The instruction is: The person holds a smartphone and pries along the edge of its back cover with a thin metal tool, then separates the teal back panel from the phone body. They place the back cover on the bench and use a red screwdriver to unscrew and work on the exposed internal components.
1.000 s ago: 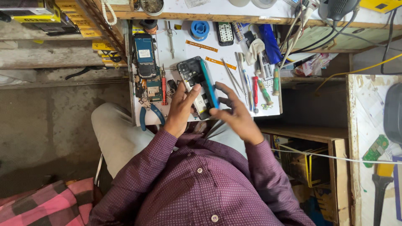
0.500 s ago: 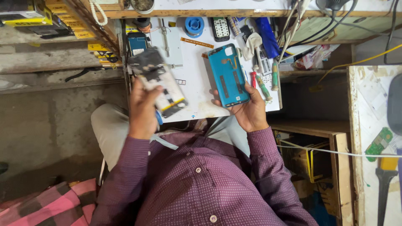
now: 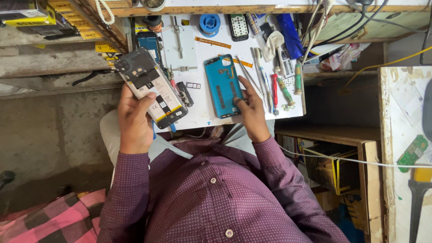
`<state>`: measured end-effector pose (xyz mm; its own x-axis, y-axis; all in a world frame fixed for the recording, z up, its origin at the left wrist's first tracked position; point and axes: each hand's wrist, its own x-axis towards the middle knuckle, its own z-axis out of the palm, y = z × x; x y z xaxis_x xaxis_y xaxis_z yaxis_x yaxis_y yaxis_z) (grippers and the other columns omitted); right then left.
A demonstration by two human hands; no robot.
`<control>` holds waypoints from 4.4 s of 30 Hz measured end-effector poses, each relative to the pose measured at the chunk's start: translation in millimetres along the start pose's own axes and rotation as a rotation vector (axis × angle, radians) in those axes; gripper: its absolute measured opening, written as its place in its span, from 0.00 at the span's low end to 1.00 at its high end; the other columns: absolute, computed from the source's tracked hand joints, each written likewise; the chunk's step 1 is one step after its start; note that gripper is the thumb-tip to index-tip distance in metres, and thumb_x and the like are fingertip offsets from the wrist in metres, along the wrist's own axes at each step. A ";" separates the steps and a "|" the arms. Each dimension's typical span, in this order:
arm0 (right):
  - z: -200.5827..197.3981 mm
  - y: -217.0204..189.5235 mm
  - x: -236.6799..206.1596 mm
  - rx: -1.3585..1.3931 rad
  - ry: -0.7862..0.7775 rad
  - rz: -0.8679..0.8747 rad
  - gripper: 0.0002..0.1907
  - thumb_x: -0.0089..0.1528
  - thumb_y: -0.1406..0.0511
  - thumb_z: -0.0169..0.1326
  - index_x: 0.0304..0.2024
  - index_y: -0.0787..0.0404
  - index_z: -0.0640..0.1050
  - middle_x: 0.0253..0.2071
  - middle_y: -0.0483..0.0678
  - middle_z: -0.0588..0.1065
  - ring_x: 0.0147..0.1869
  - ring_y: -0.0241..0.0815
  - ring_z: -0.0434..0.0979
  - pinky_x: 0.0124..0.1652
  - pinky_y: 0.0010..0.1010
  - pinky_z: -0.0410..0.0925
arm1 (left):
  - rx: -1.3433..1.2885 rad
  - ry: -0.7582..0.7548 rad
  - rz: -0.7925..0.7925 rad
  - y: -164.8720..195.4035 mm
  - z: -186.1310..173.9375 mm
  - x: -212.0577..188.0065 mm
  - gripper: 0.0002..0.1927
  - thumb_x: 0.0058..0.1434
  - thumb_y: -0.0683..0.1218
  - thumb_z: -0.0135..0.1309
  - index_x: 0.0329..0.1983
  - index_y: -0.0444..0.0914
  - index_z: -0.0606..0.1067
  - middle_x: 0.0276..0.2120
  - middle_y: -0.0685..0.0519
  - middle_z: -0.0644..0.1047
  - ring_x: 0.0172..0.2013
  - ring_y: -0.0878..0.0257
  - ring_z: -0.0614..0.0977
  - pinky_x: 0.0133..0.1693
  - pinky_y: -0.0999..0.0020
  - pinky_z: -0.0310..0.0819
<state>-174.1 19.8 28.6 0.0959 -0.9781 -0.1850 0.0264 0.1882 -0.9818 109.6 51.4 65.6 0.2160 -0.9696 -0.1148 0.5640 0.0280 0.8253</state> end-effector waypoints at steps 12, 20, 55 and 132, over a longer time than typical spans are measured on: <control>20.0 -24.7 -1.4 -0.789 0.146 -0.549 0.30 0.62 0.74 0.59 0.67 0.60 0.69 0.59 0.57 0.71 0.59 0.56 0.75 0.56 0.42 0.70 | 0.056 -0.052 0.013 2.3 -1.8 -1.6 0.22 0.69 0.34 0.52 0.65 0.35 0.68 0.54 0.53 0.78 0.54 0.66 0.79 0.60 0.67 0.74; 45.6 -17.6 22.0 -0.953 0.095 -0.681 0.08 0.61 0.65 0.65 0.42 0.57 0.85 0.36 0.48 0.72 0.42 0.47 0.72 0.43 0.38 0.66 | -0.002 -0.064 0.001 -1.1 -0.8 -0.5 0.23 0.67 0.34 0.52 0.65 0.35 0.67 0.54 0.53 0.78 0.54 0.65 0.80 0.59 0.67 0.75; 30.8 -14.1 54.9 -0.818 0.100 -0.349 0.08 0.59 0.67 0.65 0.35 0.62 0.77 0.30 0.51 0.78 0.33 0.48 0.80 0.34 0.37 0.70 | 0.087 -0.087 -0.034 -16.0 6.2 -4.2 0.24 0.68 0.35 0.53 0.67 0.35 0.67 0.55 0.52 0.78 0.54 0.66 0.79 0.59 0.68 0.73; 67.3 -22.3 14.0 -0.929 -0.052 -0.455 0.18 0.60 0.67 0.63 0.53 0.61 0.80 0.47 0.57 0.71 0.45 0.55 0.78 0.43 0.42 0.72 | 0.112 -0.044 0.027 -5.3 -22.4 0.1 0.21 0.69 0.33 0.52 0.65 0.35 0.67 0.55 0.52 0.77 0.54 0.66 0.78 0.60 0.69 0.73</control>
<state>-106.4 7.9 50.8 0.3125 -0.9302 0.1928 -0.7054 -0.3632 -0.6087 124.5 56.6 48.8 0.1933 -0.9787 -0.0691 0.4654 0.0295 0.8846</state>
